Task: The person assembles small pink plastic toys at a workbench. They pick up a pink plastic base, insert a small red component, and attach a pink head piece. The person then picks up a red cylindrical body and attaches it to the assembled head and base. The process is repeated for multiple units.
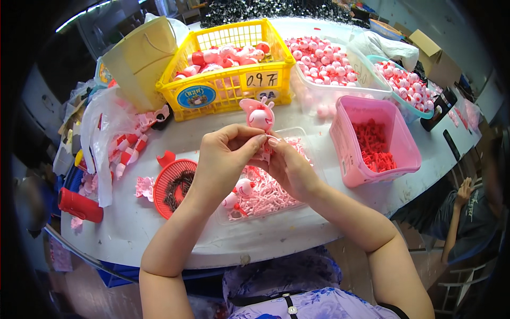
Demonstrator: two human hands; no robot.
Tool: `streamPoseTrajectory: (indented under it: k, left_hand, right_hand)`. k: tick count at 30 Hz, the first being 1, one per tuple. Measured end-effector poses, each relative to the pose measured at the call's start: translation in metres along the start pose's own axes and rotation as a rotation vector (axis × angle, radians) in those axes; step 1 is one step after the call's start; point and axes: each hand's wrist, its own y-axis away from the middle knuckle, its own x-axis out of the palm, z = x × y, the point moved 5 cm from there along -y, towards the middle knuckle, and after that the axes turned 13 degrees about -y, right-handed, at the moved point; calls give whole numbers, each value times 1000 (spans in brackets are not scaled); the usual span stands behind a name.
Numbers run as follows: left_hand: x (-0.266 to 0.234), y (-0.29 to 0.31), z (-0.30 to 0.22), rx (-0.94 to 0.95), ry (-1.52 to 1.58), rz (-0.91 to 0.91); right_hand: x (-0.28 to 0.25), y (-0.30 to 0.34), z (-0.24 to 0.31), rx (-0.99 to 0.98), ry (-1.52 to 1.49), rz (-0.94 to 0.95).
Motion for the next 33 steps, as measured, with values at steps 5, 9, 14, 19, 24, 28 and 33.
streamPoseTrajectory:
  k: [5, 9, 14, 19, 24, 28, 33]
  left_hand:
    - [-2, 3, -10, 9, -78, -11]
    - [-5, 6, -13, 47, -217, -61]
    - [-5, 9, -17, 137, -386, -106]
    - [-5, 12, -21, 209, -498, -109]
    - [-6, 9, -17, 151, -412, -101]
    - [-4, 10, -16, 165, -405, -105]
    - [3, 13, -19, 234, -483, -86]
  right_hand:
    - [-1, -1, -1, -19, 17, 15]
    - [5, 0, 1, -18, 20, 14]
    - [5, -1, 0, -16, -5, 37]
    - [-1, 2, -6, -34, 149, -51]
    - [3, 0, -3, -62, 72, -16]
    - [5, 1, 0, -58, 80, -26]
    - [-8, 3, 1, -97, 103, -111]
